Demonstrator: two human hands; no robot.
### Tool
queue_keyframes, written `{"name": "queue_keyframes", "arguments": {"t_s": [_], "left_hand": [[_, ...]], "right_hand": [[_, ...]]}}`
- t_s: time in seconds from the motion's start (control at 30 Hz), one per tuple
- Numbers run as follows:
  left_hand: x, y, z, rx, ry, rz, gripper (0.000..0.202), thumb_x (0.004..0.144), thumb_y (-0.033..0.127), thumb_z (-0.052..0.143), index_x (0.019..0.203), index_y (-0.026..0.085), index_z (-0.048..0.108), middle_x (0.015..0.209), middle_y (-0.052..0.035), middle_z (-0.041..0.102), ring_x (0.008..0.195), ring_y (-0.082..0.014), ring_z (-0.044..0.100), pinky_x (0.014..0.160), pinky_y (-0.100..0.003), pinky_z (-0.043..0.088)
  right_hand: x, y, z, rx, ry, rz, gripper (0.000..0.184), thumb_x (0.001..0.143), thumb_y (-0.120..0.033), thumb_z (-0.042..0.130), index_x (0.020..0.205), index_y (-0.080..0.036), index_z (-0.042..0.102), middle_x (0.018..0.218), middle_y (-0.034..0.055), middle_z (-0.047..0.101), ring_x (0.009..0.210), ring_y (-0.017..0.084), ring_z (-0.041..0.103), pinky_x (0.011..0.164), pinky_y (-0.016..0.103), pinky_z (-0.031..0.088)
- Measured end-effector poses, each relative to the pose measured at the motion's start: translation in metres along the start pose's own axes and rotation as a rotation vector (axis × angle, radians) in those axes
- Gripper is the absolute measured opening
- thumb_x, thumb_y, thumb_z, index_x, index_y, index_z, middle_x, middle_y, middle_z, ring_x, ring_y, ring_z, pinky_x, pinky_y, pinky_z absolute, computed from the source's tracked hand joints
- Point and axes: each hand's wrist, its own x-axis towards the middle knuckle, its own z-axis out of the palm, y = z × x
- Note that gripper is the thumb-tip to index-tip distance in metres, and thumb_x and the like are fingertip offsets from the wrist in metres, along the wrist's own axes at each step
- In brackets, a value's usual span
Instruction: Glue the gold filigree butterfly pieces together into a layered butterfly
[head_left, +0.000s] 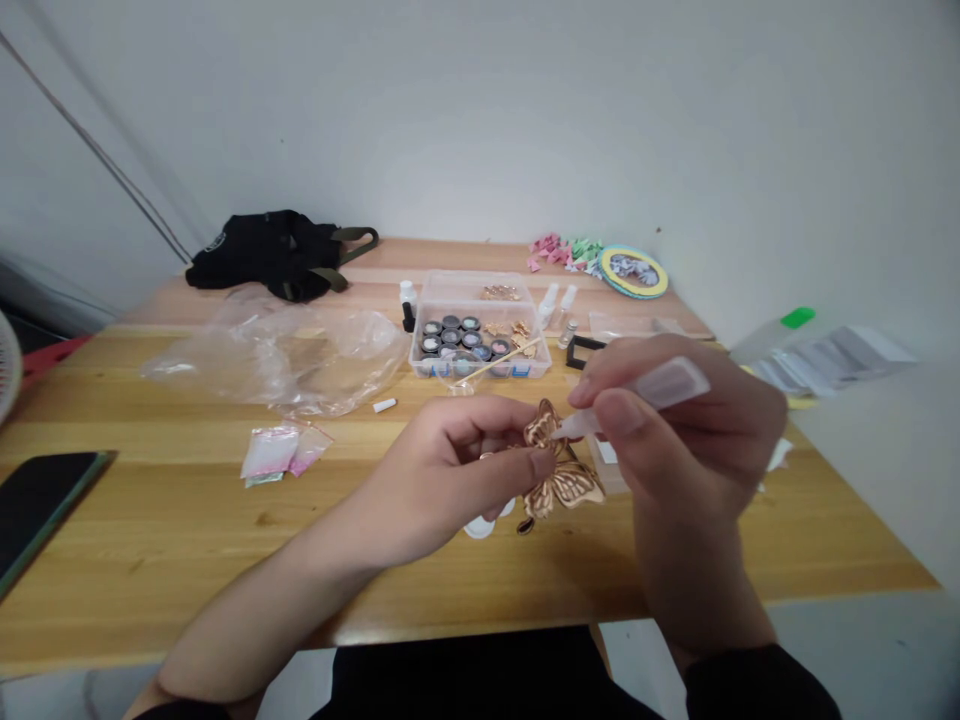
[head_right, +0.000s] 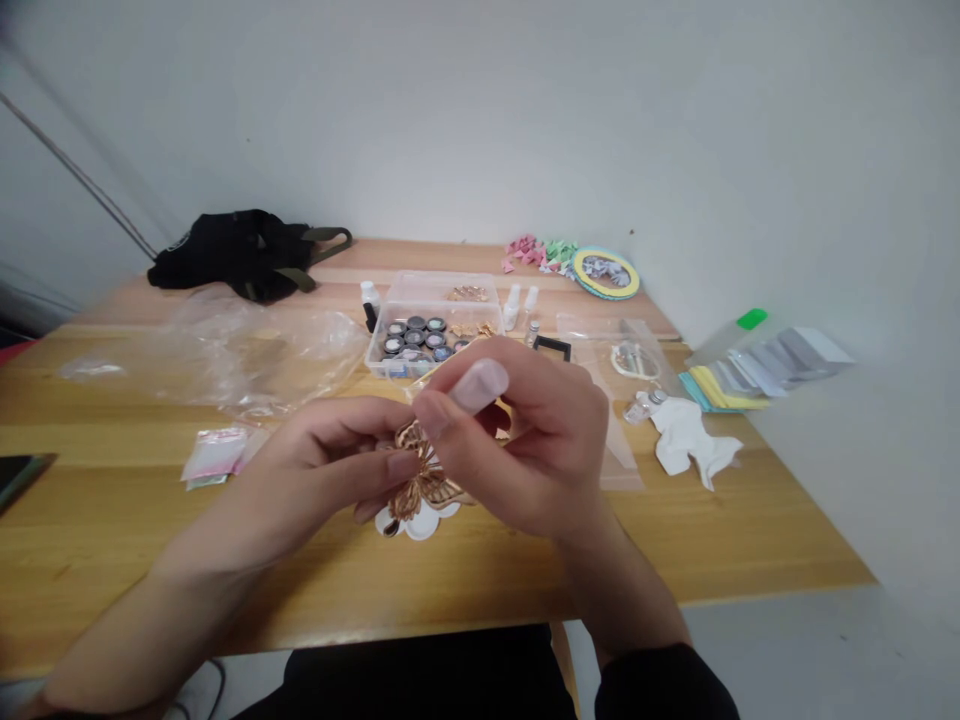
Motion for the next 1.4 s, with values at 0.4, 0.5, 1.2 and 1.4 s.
{"name": "queue_keyframes", "arguments": {"t_s": [0.4, 0.5, 1.2, 1.4], "left_hand": [[-0.0008, -0.0006, -0.0001, -0.013, 0.008, -0.001, 0.014, 0.08, 0.027, 0.068, 0.074, 0.016, 0.063, 0.055, 0.005, 0.048, 0.049, -0.0061, 0.043, 0.044, -0.018, 0.033], [-0.0011, -0.0009, 0.0, -0.008, 0.012, -0.001, 0.013, 0.081, 0.027, 0.067, 0.075, 0.016, 0.063, 0.055, 0.0053, 0.047, 0.049, -0.0063, 0.043, 0.044, -0.018, 0.033], [-0.0017, 0.0003, 0.0001, 0.008, -0.004, -0.006, 0.011, 0.082, 0.025, 0.064, 0.078, 0.015, 0.068, 0.057, 0.004, 0.049, 0.049, -0.0063, 0.043, 0.043, -0.018, 0.031], [-0.0021, -0.0003, 0.0002, -0.015, 0.021, -0.008, 0.011, 0.081, 0.026, 0.067, 0.083, 0.016, 0.072, 0.058, 0.0032, 0.053, 0.049, -0.0064, 0.045, 0.044, -0.018, 0.033]], "right_hand": [[0.0037, -0.0055, -0.0043, -0.029, -0.046, -0.011, 0.014, 0.086, -0.028, 0.063, 0.073, -0.028, 0.066, 0.06, -0.0017, 0.06, 0.055, 0.014, 0.055, 0.047, 0.03, 0.04], [0.0033, -0.0049, -0.0047, -0.034, -0.053, -0.015, 0.014, 0.086, -0.029, 0.063, 0.072, -0.028, 0.066, 0.062, -0.0013, 0.061, 0.055, 0.014, 0.055, 0.046, 0.03, 0.039], [0.0083, -0.0097, -0.0023, -0.065, -0.027, -0.059, 0.013, 0.085, -0.024, 0.065, 0.074, -0.029, 0.069, 0.057, -0.0028, 0.061, 0.048, 0.012, 0.049, 0.042, 0.03, 0.036], [0.0096, -0.0092, -0.0037, -0.036, -0.073, -0.075, 0.013, 0.086, -0.022, 0.064, 0.076, -0.029, 0.069, 0.058, -0.0038, 0.061, 0.046, 0.011, 0.048, 0.041, 0.03, 0.035]]}}
